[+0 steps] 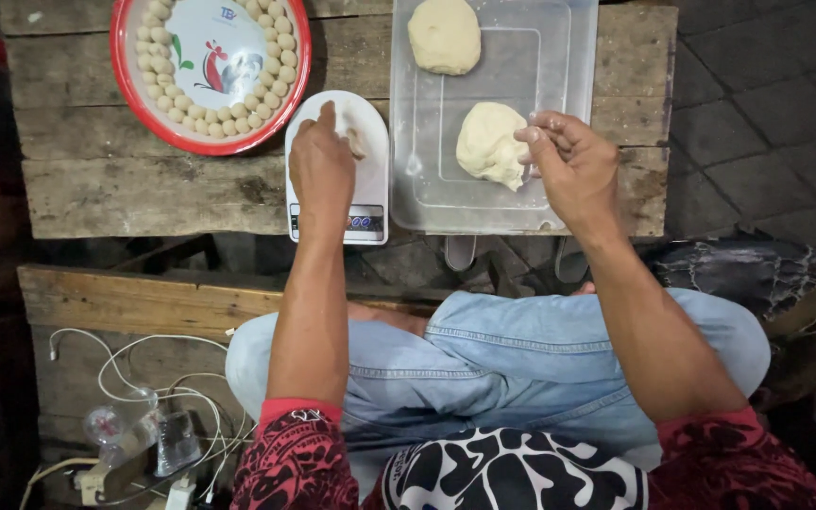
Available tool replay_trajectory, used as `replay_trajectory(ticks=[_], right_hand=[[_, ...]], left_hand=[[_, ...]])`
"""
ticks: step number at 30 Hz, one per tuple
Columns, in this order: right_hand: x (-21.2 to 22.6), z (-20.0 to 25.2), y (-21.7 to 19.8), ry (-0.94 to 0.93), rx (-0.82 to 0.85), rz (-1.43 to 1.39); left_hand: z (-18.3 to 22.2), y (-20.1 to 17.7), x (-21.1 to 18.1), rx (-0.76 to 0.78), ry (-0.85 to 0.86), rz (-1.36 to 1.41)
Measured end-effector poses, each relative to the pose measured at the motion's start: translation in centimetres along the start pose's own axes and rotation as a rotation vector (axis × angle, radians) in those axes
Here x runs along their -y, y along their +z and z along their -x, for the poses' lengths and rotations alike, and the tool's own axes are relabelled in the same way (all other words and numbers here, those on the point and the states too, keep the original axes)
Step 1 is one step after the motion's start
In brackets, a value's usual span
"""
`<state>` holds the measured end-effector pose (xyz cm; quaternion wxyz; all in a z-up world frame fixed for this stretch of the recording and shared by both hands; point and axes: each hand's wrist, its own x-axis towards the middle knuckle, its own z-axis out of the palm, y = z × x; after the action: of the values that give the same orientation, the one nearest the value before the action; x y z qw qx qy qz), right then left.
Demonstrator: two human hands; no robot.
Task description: The person takes portions of dough from a larger piece, weighs them on a digital scale, and rolls them by hand into small spheres, placing them on a tray.
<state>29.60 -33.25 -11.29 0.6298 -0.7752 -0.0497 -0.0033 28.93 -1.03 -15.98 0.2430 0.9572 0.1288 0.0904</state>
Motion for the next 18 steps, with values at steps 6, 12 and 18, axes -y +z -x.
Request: replay_trajectory(ticks=[6,12,18], right_hand=[[0.8,-0.4,-0.7,-0.011,0.006,0.007],[-0.3,-0.8,-0.7,0.039,-0.021,0.124],[-1.2,-0.6,-0.7,0.051,-0.022,0.174]], left_hand=[[4.4,-7.7,0.4,0.031,-0.203,-0.118],[17.6,-15.3,0.5,-0.141,-0.209,-0.056],[29.8,-16.1,6.1,-0.588,-0.146,-0.117]])
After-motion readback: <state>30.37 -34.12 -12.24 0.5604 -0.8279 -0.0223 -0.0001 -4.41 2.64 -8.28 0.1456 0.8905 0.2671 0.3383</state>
